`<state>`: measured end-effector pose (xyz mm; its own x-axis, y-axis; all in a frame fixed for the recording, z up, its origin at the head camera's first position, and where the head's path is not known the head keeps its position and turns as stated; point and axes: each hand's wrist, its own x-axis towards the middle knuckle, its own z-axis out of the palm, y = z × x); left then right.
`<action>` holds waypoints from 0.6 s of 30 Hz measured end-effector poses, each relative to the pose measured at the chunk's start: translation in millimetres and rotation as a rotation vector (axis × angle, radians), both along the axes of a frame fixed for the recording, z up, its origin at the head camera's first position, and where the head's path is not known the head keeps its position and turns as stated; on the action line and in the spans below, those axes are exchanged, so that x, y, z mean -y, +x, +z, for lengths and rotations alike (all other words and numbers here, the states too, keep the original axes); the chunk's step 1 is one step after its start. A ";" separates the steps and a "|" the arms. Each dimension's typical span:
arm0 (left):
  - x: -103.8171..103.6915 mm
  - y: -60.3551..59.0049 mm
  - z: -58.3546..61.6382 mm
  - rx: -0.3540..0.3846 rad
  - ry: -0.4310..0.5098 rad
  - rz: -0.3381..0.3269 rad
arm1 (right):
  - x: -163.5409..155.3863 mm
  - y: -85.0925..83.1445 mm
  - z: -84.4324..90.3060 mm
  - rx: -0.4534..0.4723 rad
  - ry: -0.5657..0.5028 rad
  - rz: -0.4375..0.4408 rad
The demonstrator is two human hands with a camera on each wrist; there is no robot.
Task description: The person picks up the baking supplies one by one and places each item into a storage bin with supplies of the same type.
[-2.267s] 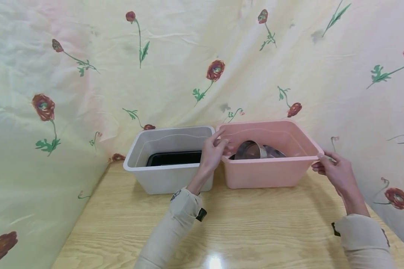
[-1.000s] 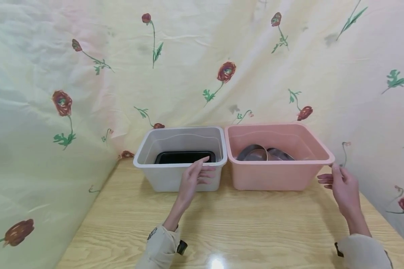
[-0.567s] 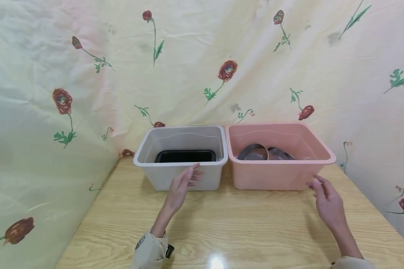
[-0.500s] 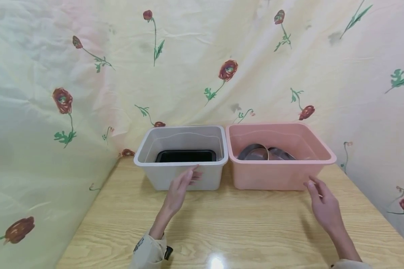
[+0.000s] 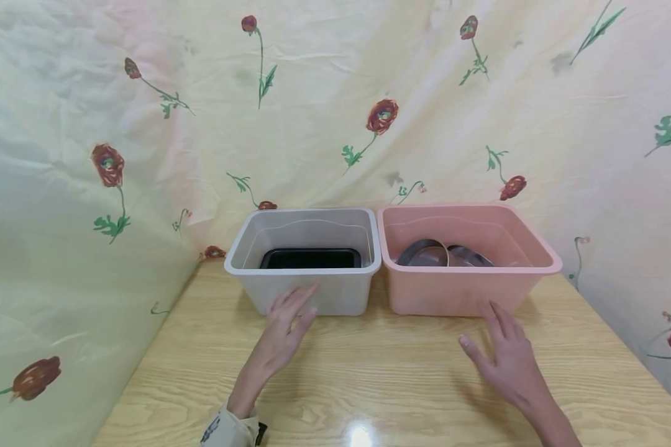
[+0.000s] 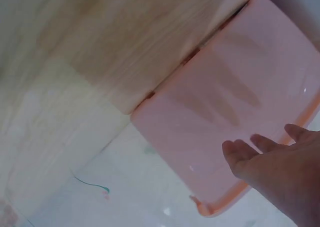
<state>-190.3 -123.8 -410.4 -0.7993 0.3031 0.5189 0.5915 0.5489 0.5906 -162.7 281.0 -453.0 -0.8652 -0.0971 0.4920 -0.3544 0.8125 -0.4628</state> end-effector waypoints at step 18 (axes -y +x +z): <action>25.2 17.8 -15.5 -0.097 -0.512 0.266 | 24.5 11.4 -1.8 -0.051 0.291 -0.020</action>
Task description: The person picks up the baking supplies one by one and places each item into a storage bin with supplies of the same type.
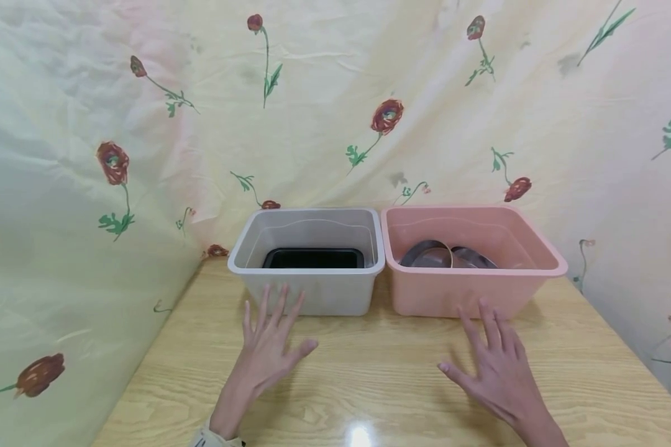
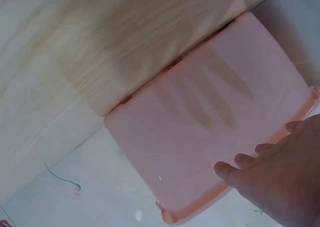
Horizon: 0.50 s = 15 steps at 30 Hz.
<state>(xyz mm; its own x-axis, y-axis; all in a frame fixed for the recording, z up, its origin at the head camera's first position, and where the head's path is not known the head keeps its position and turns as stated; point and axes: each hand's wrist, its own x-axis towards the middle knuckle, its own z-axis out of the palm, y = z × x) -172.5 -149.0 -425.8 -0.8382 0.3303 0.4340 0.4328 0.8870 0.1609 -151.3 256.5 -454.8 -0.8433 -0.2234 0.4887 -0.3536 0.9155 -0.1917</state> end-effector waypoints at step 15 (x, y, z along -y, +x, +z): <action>11.6 2.1 -17.4 -0.025 -0.103 0.076 | -1.0 -1.6 -6.8 -0.025 0.062 -0.010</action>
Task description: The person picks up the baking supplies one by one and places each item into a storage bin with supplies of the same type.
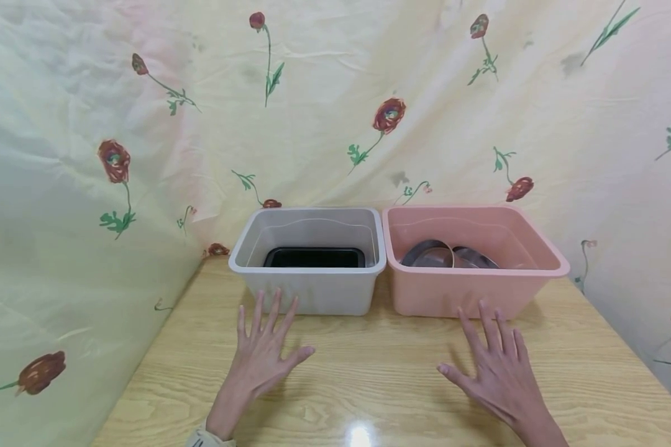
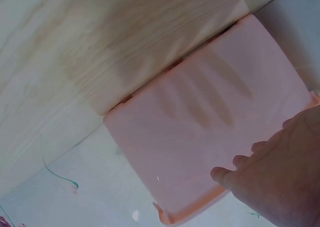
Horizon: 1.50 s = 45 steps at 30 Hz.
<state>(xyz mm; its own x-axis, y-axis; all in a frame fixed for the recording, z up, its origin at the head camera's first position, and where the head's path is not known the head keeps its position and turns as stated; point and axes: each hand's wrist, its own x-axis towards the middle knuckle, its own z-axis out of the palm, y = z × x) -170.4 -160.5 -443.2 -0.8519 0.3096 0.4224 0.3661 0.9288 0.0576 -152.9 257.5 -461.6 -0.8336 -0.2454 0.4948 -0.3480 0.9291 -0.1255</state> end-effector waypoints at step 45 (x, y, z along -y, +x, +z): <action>5.7 1.5 -12.8 0.048 -0.032 0.052 | 1.9 1.5 0.7 0.045 -0.005 -0.022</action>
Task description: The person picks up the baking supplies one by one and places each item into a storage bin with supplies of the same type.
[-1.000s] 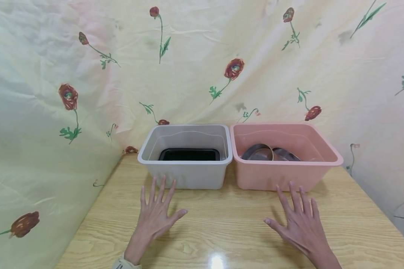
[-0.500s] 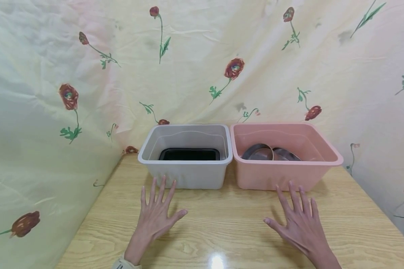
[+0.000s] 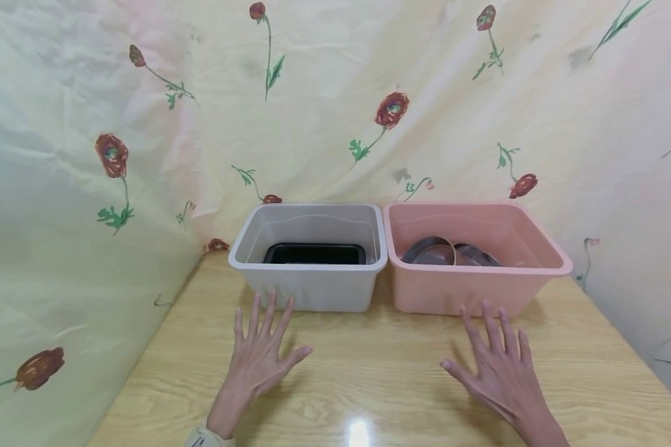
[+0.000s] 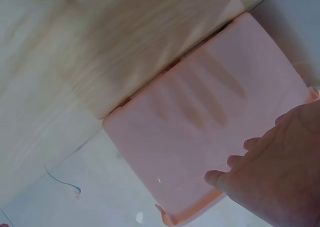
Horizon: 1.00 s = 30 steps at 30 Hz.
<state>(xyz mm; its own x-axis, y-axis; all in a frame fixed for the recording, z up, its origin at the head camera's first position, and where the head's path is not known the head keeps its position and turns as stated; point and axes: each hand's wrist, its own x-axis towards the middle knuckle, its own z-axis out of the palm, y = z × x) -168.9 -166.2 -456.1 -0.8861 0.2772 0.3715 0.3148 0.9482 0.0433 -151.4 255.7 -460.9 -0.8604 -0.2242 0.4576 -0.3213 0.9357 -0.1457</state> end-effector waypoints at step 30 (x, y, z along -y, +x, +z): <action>-38.9 -153.5 128.6 0.785 0.024 0.007 | 11.5 65.0 10.7 0.751 0.050 -0.222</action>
